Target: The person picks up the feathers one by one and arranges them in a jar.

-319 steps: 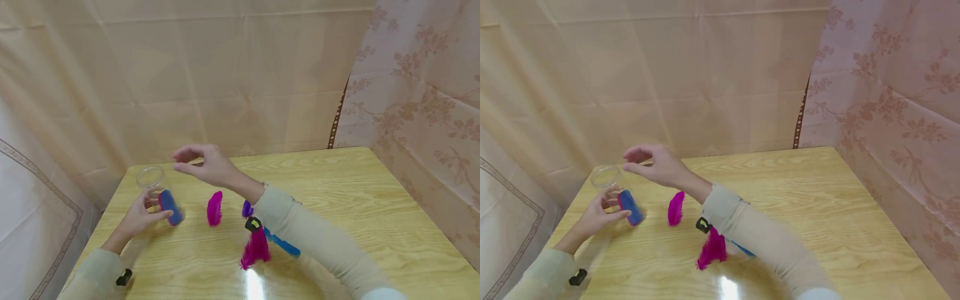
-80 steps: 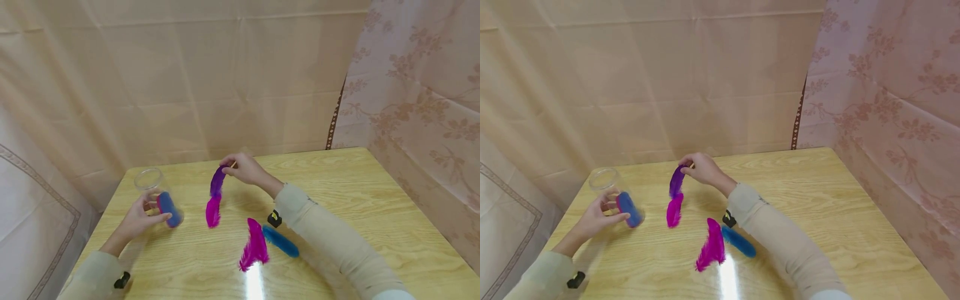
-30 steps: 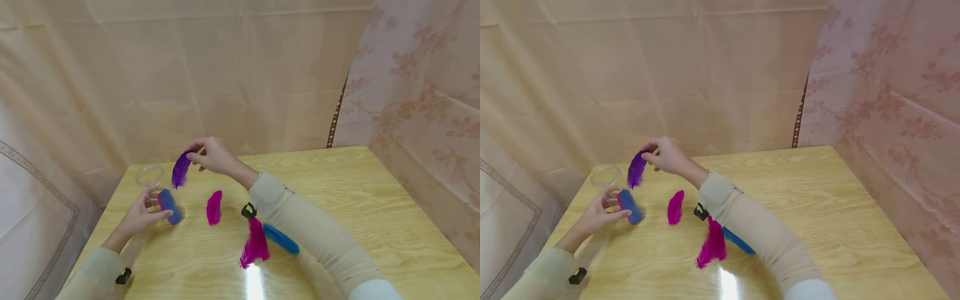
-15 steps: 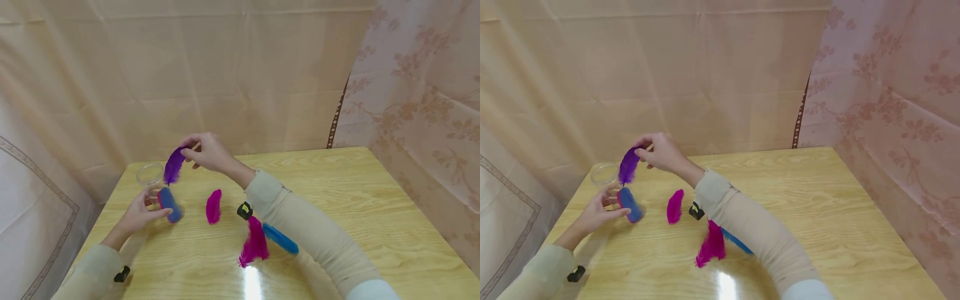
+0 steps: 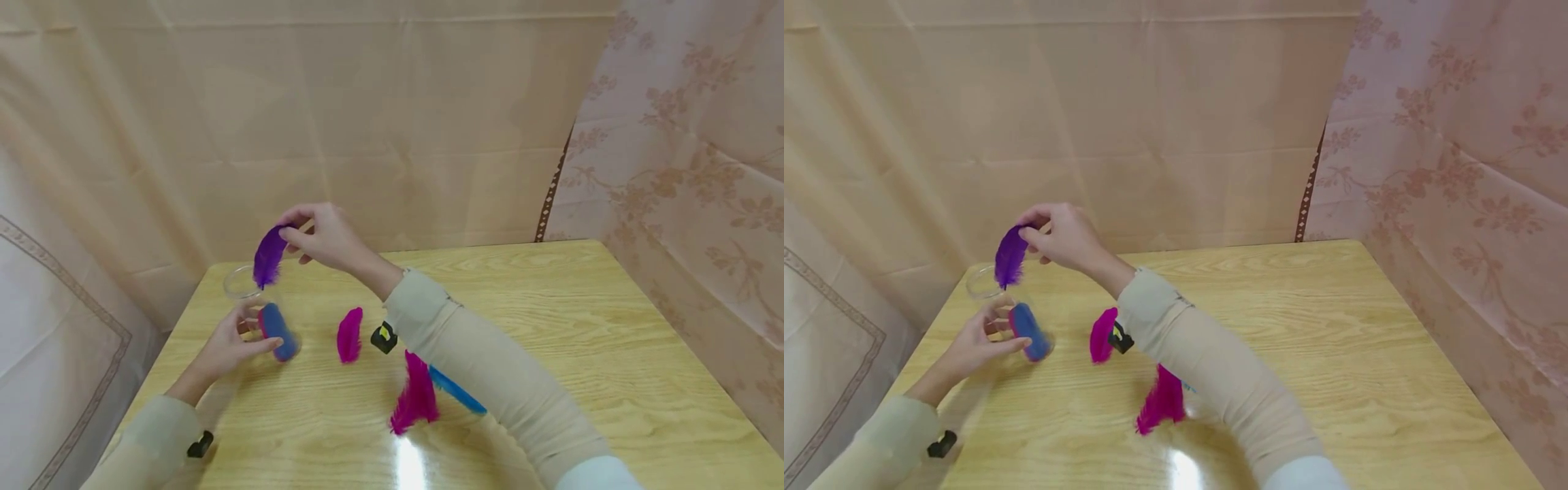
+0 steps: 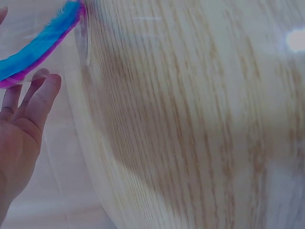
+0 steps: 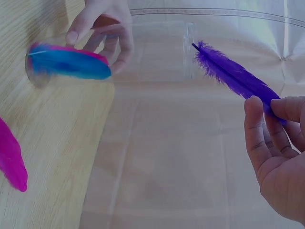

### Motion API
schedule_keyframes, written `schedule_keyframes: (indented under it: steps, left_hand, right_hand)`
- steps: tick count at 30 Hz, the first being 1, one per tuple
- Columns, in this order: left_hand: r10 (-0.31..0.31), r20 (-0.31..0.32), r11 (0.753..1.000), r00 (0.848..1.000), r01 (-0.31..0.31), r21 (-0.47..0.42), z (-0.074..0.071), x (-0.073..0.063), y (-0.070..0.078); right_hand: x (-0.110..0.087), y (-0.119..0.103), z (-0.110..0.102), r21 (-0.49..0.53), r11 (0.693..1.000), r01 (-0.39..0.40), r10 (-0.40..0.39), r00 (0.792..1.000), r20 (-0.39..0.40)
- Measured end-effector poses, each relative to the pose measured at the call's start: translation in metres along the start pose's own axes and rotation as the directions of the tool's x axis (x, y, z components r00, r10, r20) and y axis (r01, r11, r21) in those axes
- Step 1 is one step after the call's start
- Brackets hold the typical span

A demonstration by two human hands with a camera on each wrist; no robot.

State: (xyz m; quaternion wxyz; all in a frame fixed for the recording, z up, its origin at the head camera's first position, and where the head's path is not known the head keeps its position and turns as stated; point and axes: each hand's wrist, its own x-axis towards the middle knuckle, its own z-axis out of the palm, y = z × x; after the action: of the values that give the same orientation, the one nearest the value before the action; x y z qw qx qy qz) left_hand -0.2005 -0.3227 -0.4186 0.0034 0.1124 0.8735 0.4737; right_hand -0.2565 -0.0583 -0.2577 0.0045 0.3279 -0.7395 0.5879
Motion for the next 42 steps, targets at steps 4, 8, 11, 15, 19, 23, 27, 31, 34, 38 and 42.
schedule_keyframes:
  steps: [4,8,11,15,19,23,27,31,34,38,42]
  left_hand:
    - [0.013,0.001,1.000,1.000,-0.013,0.001,-0.001,0.001,-0.001]
    - [0.018,0.002,1.000,1.000,-0.018,-0.006,-0.001,0.002,0.000]
    - [0.022,0.003,1.000,1.000,-0.022,-0.012,-0.002,0.003,0.001]
    - [0.021,0.004,1.000,1.000,-0.021,-0.005,-0.001,0.004,-0.001]
    - [0.020,0.004,1.000,1.000,-0.020,0.013,-0.001,0.005,-0.004]
    - [0.028,0.003,0.999,1.000,-0.028,0.017,-0.001,0.006,-0.004]
    - [0.036,0.005,0.999,0.999,-0.036,0.009,0.000,0.006,-0.004]
    - [0.030,0.004,1.000,1.000,-0.030,-0.001,0.001,0.007,-0.004]
    - [0.026,0.002,1.000,1.000,-0.026,-0.016,0.001,0.007,-0.005]
    - [0.021,0.007,0.999,1.000,-0.021,-0.030,0.001,0.008,-0.004]
    - [0.009,0.009,1.000,1.000,-0.009,-0.019,0.000,0.007,-0.002]
  right_hand:
    - [0.003,-0.004,0.003,0.002,1.000,0.006,-0.006,1.000,-0.013]
    - [0.006,-0.008,0.004,-0.003,1.000,0.014,-0.014,1.000,-0.022]
    - [0.009,-0.010,0.004,-0.014,1.000,0.016,-0.017,0.999,-0.034]
    - [0.011,-0.009,0.007,-0.035,0.999,0.016,-0.018,0.998,-0.058]
    - [0.012,-0.006,0.011,-0.061,0.998,0.031,-0.035,0.997,-0.069]
    - [0.012,-0.005,0.014,-0.119,0.991,0.053,-0.059,0.997,-0.048]
    - [0.012,-0.005,0.018,-0.154,0.985,0.079,-0.083,0.996,-0.021]
    - [0.012,-0.005,0.020,-0.187,0.978,0.094,-0.096,0.995,-0.004]
    - [0.012,-0.005,0.020,-0.199,0.976,0.093,-0.093,0.996,0.010]
    - [0.012,-0.005,0.021,-0.205,0.975,0.090,-0.087,0.996,0.026]
    - [0.014,-0.003,0.023,-0.241,0.965,0.104,-0.092,0.994,0.060]
